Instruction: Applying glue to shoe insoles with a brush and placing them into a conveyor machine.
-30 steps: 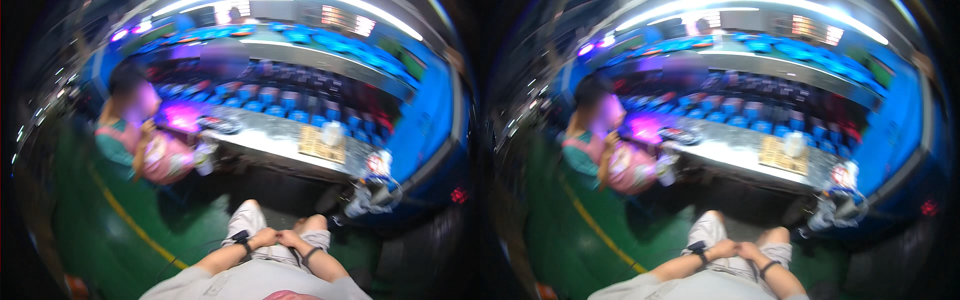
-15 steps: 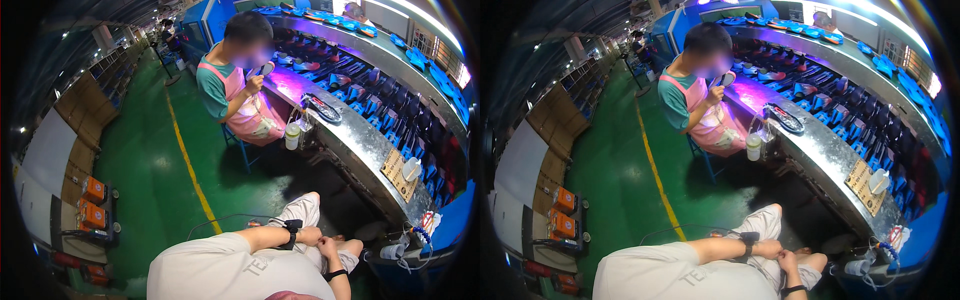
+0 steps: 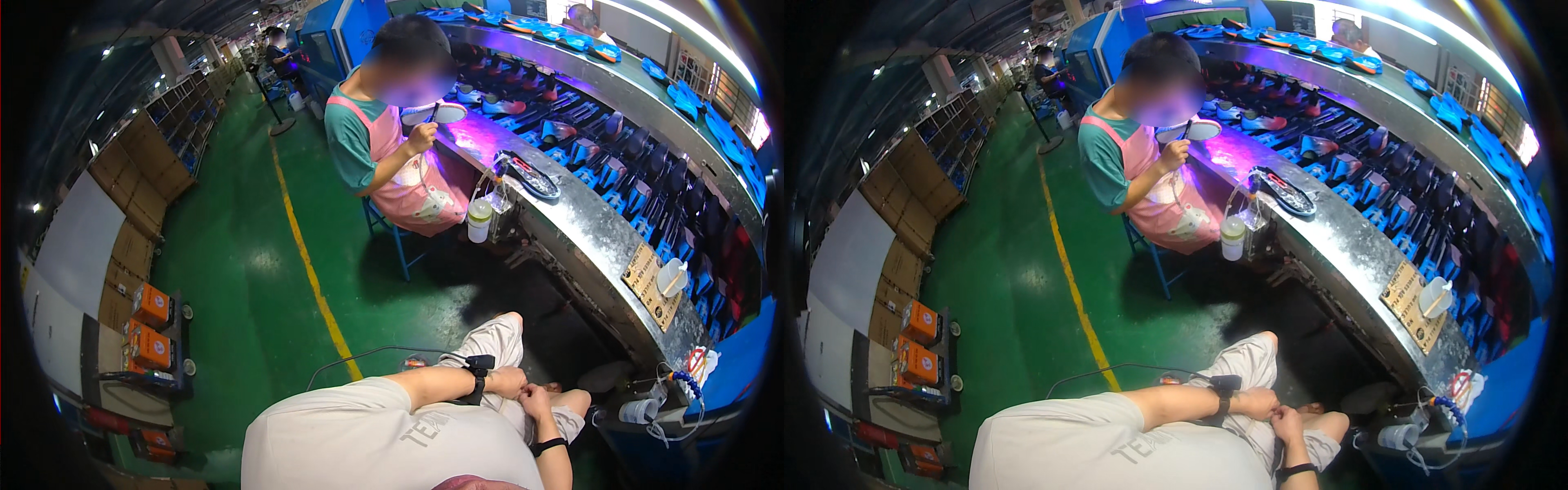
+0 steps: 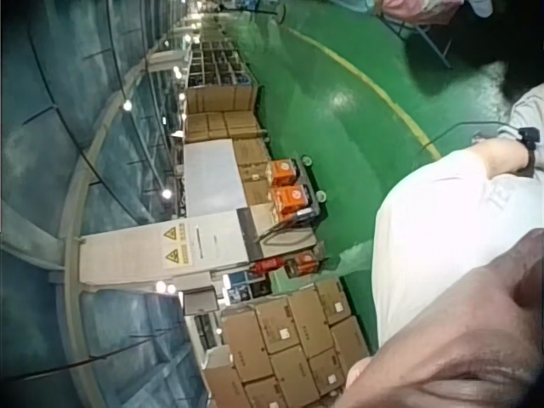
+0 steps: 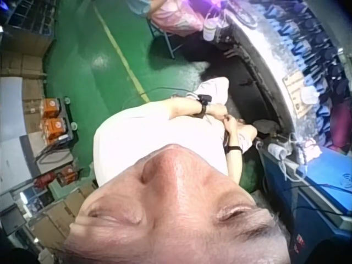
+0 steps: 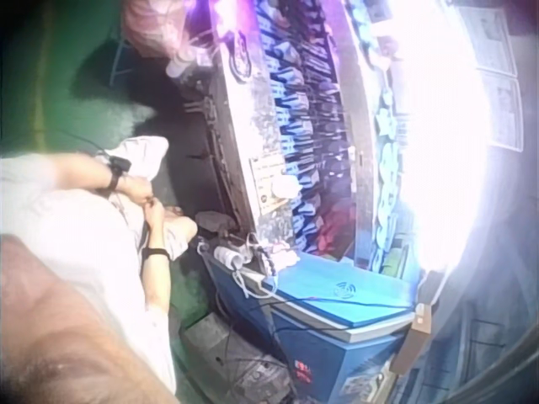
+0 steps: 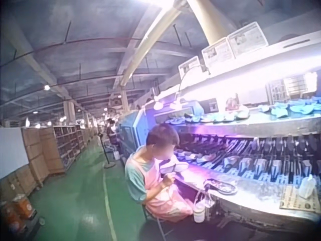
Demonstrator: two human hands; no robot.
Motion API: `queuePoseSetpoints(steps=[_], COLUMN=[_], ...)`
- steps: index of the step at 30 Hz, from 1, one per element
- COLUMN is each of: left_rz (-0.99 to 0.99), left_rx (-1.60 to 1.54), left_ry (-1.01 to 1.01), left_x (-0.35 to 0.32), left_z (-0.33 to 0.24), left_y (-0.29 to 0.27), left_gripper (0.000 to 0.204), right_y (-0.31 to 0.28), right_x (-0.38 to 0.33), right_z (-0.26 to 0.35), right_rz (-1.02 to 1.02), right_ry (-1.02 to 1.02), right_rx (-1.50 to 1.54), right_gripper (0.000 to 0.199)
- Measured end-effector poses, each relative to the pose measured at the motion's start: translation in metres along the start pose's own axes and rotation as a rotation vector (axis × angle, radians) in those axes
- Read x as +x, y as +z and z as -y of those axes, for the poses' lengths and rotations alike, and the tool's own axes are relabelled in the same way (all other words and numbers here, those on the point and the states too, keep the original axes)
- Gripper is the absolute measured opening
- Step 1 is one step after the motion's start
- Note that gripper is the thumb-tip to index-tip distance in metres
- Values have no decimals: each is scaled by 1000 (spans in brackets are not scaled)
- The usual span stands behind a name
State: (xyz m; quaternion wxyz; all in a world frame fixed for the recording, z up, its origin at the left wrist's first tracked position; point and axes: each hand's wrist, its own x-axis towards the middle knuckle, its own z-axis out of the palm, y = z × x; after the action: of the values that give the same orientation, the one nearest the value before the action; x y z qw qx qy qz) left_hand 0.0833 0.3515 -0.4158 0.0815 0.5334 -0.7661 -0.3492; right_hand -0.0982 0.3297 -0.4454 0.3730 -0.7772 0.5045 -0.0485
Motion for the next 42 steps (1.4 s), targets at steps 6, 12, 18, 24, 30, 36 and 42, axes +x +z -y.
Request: queuePoseSetpoints(steps=[6,12,18,24,30,36,42], left_rz=[-25,28,6,6,-15,-8,38], left_rx=[-27,-31,-36,-6,-3,16,25], left_ry=[-3,-44,-52,-35,-28,-8,-37], left_x=[2,0,3,8,8,6,7], left_z=[3,-3,2,5,7,-2,4], left_y=[3,-6,-1,1,3,-4,1], left_gripper=[22,22,26,27,26,25,27], right_y=[-1,-2,0,1,-1,-2,9], right_x=[1,2,4,6,7,4,4], right_z=[-1,-1,-4,-7,-5,-11,-17], right_rz=[10,35,17,27,38,20,4], right_ry=[1,8,2,22,31,27,19], right_rx=[-4,-20,-17,16,25,42,30], right_gripper=[20,21,25,21,20,19,22])
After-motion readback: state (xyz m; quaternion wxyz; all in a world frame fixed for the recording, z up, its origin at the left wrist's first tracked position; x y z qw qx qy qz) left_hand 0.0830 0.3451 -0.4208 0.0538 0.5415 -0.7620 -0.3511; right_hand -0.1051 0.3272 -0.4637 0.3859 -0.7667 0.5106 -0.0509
